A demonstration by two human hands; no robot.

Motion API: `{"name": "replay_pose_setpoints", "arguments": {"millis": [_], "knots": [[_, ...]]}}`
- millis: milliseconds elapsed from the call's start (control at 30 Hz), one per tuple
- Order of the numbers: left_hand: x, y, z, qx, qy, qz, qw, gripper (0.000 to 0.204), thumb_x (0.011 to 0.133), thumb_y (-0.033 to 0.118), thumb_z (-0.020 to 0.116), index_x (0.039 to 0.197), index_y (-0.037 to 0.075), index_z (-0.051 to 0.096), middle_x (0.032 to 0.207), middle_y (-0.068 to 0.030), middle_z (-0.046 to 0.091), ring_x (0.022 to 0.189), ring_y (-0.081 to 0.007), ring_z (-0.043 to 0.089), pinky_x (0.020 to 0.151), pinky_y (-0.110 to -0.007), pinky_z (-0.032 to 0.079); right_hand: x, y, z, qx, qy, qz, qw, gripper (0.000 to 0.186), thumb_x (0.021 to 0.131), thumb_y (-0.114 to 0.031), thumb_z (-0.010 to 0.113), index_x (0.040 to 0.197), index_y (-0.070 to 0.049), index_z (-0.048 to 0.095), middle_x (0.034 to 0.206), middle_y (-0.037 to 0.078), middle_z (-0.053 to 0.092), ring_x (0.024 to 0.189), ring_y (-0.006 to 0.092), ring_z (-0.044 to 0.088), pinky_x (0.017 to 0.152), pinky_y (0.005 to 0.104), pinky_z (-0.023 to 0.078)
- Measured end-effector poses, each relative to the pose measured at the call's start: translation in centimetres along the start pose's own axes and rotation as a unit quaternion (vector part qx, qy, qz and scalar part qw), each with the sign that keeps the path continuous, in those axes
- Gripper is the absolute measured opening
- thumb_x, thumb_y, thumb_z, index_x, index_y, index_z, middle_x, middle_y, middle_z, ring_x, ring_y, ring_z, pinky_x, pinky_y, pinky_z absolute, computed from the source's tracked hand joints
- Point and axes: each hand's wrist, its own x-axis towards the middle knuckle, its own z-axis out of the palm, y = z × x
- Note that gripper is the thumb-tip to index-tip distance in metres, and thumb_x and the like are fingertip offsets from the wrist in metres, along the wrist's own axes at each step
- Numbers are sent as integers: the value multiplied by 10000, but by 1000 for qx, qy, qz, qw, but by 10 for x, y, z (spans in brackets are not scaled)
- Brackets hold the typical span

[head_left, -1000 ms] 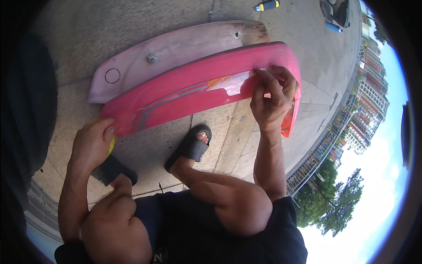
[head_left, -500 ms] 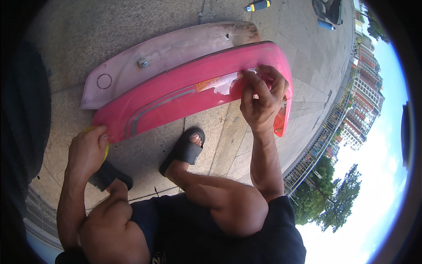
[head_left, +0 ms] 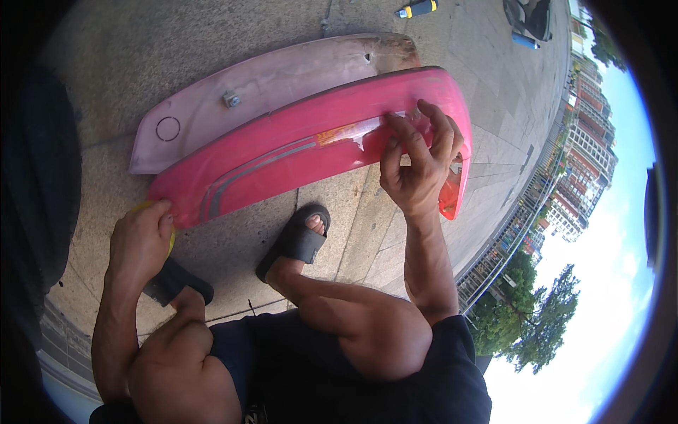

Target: The person sits on the ground and applies clear tape to a pink motorcycle fender using a utility knife to cut the tape. They then walk inside, wash their hands at a sink, dry them with a red cloth, and return outside to continue applying tape to the fender.

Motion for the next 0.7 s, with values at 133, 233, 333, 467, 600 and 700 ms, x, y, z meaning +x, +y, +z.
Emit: {"name": "replay_pose_setpoints", "arguments": {"millis": [133, 233, 333, 467, 600, 700], "knots": [[0, -1, 1, -4, -8, -9, 1000, 261, 916, 180, 594, 1113, 29, 674, 1040, -197, 683, 970, -397, 644, 851, -472, 503, -6, -6, -3, -18, -12, -16, 1000, 372, 746, -104, 658, 1113, -125, 713, 1278, 138, 572, 1194, 375, 474, 1001, 446, 381], [-1, -2, 1, -6, -5, -10, 1000, 261, 916, 182, 593, 1113, 33, 678, 1036, -201, 684, 971, -397, 645, 854, -471, 503, -13, -13, -6, 0, -29, -38, 999, 401, 747, -133, 670, 1145, -95, 693, 1290, 127, 582, 1241, 378, 474, 1017, 463, 372], [-1, -2, 1, -7, -2, -11, 1000, 263, 916, 186, 592, 1113, 36, 682, 1034, -207, 684, 973, -395, 646, 858, -469, 504, -18, -18, -7, 38, -47, -59, 996, 415, 743, -154, 682, 1150, -74, 686, 1286, 126, 591, 1254, 361, 497, 1018, 484, 372], [0, -1, 1, -6, -1, -12, 1000, 264, 917, 192, 593, 1113, 41, 687, 1033, -208, 685, 971, -394, 648, 859, -466, 506, -20, -18, -5, 31, -73, -53, 995, 477, 739, -180, 703, 1204, -82, 659, 1307, 129, 586, 1249, 340, 523, 1048, 522, 350], [0, -1, 1, -12, 2, -17, 1000, 266, 918, 197, 594, 1112, 41, 689, 1033, -206, 687, 966, -391, 651, 856, -464, 509, -20, -16, -6, 5, -92, -47, 995, 518, 739, -198, 719, 1239, -91, 637, 1312, 128, 582, 1261, 346, 513, 1076, 539, 323], [0, -2, 1, -16, 4, -16, 1000, 269, 918, 200, 594, 1112, 40, 689, 1035, -205, 688, 967, -390, 652, 859, -464, 508, -20, -16, -6, 0, -97, -38, 995, 518, 741, -203, 721, 1242, -100, 635, 1322, 126, 572, 1267, 348, 504, 1075, 544, 319]]}}
